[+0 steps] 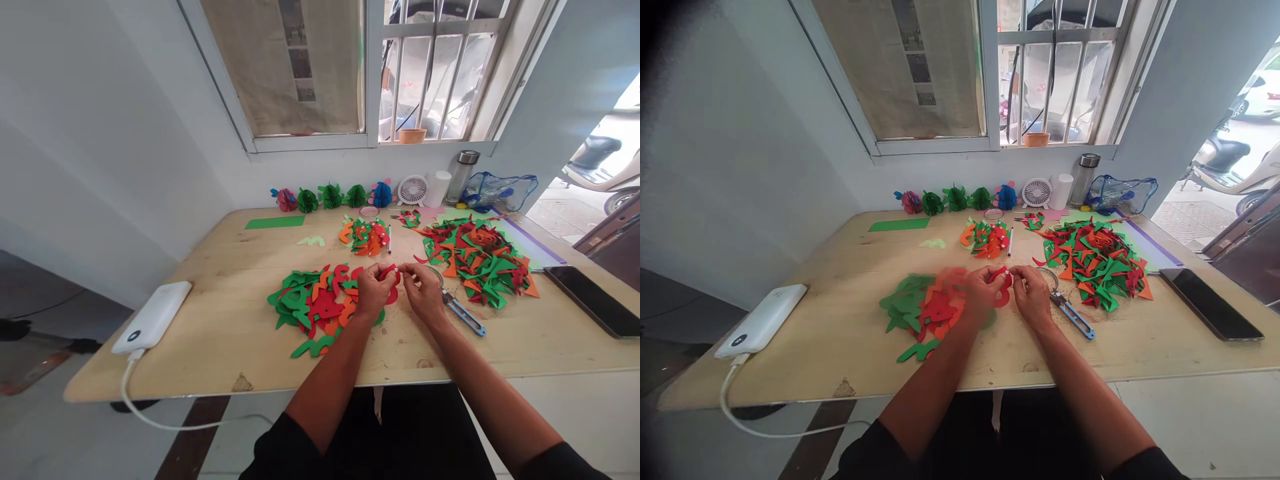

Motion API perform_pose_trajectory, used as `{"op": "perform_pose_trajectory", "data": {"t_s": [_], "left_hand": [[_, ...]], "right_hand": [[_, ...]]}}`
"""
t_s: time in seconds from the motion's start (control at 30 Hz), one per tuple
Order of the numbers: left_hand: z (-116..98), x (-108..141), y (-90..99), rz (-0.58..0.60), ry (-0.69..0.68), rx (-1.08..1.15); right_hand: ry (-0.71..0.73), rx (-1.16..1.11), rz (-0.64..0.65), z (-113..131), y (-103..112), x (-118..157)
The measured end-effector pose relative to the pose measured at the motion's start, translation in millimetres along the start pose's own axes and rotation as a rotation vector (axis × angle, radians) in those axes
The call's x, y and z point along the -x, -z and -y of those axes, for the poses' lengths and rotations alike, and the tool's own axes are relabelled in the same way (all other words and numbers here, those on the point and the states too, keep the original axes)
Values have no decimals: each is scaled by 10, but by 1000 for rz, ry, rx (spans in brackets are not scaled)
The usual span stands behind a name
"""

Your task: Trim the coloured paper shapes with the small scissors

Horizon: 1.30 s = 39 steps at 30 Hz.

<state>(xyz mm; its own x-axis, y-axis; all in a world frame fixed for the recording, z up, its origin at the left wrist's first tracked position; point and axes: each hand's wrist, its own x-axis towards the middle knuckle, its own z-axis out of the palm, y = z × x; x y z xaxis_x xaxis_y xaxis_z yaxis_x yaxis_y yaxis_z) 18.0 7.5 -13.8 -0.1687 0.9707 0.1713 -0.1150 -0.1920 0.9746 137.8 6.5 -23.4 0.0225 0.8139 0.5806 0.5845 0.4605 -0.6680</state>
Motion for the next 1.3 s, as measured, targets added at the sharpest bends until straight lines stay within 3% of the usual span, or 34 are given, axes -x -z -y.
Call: {"op": "perform_pose_trajectory", "data": {"t_s": [0.2, 0.3, 0.67, 0.97, 1.3], "left_hand": [[37, -12, 2, 48, 12, 63], [52, -15, 5, 88, 21, 97], [116, -16, 20, 181, 53, 105], [134, -19, 14, 170, 87, 105], [105, -13, 4, 244, 130, 129]], "right_hand": [[-276, -232, 4, -53, 11, -21], [-342, -398, 38, -48, 20, -32], [-357, -605, 78, 33, 52, -46], [-393, -595, 63, -54, 15, -39], [-434, -583, 24, -58, 25, -53]]}}
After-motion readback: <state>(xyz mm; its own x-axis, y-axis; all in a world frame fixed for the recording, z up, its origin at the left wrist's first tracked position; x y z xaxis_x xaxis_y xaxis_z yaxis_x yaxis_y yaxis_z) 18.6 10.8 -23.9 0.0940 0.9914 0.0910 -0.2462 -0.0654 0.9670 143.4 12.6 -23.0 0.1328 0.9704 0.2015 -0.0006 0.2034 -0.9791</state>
